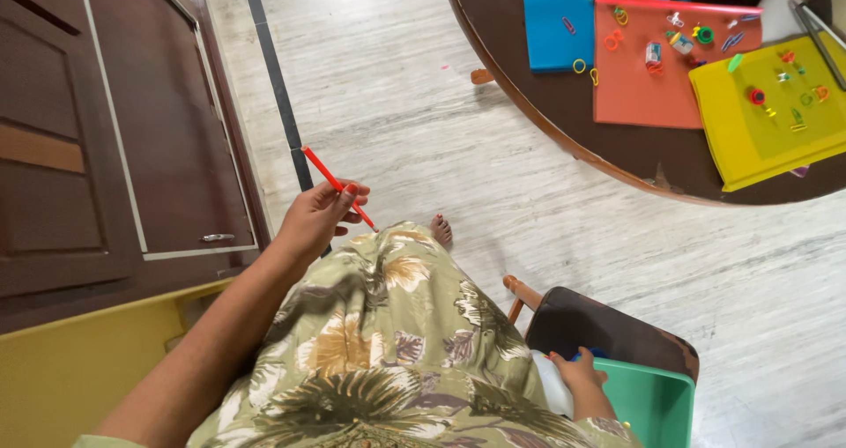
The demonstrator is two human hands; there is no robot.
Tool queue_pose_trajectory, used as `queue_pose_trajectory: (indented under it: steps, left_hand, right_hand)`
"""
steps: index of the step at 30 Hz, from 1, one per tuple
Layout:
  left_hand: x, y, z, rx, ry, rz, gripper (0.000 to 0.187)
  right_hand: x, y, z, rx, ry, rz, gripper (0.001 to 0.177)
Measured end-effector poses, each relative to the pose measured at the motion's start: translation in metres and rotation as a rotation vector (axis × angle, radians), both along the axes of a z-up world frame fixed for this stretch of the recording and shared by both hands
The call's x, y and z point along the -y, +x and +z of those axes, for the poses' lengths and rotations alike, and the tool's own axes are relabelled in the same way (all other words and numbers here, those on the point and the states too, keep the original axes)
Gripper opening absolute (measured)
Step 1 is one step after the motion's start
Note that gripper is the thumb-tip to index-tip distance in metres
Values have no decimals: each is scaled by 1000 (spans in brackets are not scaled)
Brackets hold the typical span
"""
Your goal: The person sorts pens and pencils from a cluttered table into red and green plastic trays. They pick up writing instruments one by one, place them into the red tray first, then transfer some to a green tray, continuing to gather more pens and pencils from the table surface.
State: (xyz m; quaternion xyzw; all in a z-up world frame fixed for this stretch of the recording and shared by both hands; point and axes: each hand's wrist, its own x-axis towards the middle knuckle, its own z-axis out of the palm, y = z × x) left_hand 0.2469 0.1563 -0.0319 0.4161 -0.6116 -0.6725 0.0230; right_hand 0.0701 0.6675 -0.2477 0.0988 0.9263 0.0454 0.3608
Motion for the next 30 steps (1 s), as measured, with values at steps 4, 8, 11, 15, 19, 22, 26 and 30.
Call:
queue_pose_trajectory:
  steps: [4, 8, 11, 15, 19, 22, 26, 30]
  left_hand:
    - [-2, 2, 0, 68, -51, -35, 39]
    - [-6, 2, 8, 87, -66, -66, 41]
    - [-8, 1, 13, 79, -59, -75, 40]
    - [-8, 2, 11, 106, -58, -80, 40]
    - [-5, 9, 5, 83, -56, -75, 41]
    - [-1, 10, 1, 94, -62, -71, 40]
    - [1, 6, -3, 105, -66, -66, 40]
    - [4, 3, -7, 100, -87, -78, 40]
  right_hand:
    - [-3, -1, -18, 164, 84, 40, 105]
    - [-5, -5, -21, 291, 35, 116, 110]
    - [-6, -3, -12, 373, 140, 131, 100]
    - [-6, 1, -3, 266, 153, -49, 86]
    - [-9, -9, -10, 127, 85, -124, 77]
    - [-12, -21, -18, 40, 67, -204, 71]
    - [-20, -28, -25, -95, 83, -335, 64]
    - [-20, -45, -39, -158, 43, -488, 63]
